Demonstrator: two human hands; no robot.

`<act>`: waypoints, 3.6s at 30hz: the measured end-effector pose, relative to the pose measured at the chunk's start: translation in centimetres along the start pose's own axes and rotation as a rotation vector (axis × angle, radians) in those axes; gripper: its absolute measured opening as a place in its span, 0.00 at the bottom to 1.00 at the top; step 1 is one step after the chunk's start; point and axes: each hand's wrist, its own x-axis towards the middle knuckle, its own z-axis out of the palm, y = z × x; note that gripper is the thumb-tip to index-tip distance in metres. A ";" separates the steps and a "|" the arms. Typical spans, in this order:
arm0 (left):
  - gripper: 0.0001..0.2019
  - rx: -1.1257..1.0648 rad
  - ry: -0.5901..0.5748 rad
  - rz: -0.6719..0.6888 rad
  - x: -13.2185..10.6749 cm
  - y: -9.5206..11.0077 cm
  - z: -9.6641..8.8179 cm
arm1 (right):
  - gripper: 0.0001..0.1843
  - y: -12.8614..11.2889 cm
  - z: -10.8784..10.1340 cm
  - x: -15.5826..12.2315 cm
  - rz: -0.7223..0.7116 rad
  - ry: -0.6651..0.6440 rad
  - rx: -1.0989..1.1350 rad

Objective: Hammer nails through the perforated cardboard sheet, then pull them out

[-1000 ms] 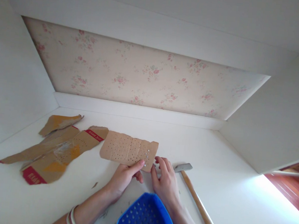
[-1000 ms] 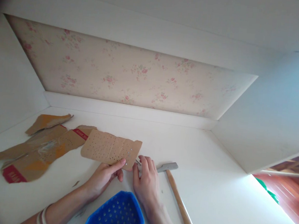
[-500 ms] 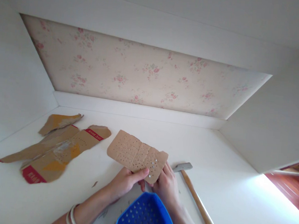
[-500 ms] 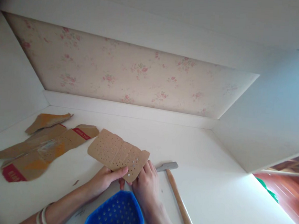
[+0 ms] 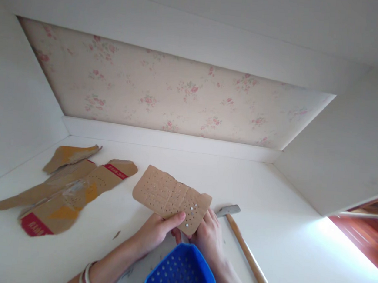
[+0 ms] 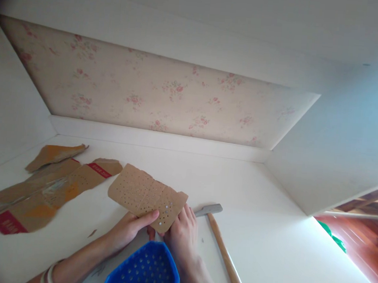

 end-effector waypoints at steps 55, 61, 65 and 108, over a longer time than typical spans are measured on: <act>0.24 0.003 0.607 -0.068 1.8 -1.8 -1.1 | 0.07 1.0 0.8 0.1 0.342 0.046 0.207; 0.24 -0.209 0.634 -0.021 2.1 -2.3 -1.3 | 0.09 1.0 0.9 0.3 0.174 -0.176 0.169; 0.25 -0.241 0.595 -0.035 1.9 -1.9 -1.0 | 0.11 0.9 1.4 0.2 0.164 -0.214 0.119; 0.20 -0.477 0.165 -0.068 1.4 -1.5 -0.6 | 0.07 -0.9 -1.3 1.4 -0.150 -0.208 0.275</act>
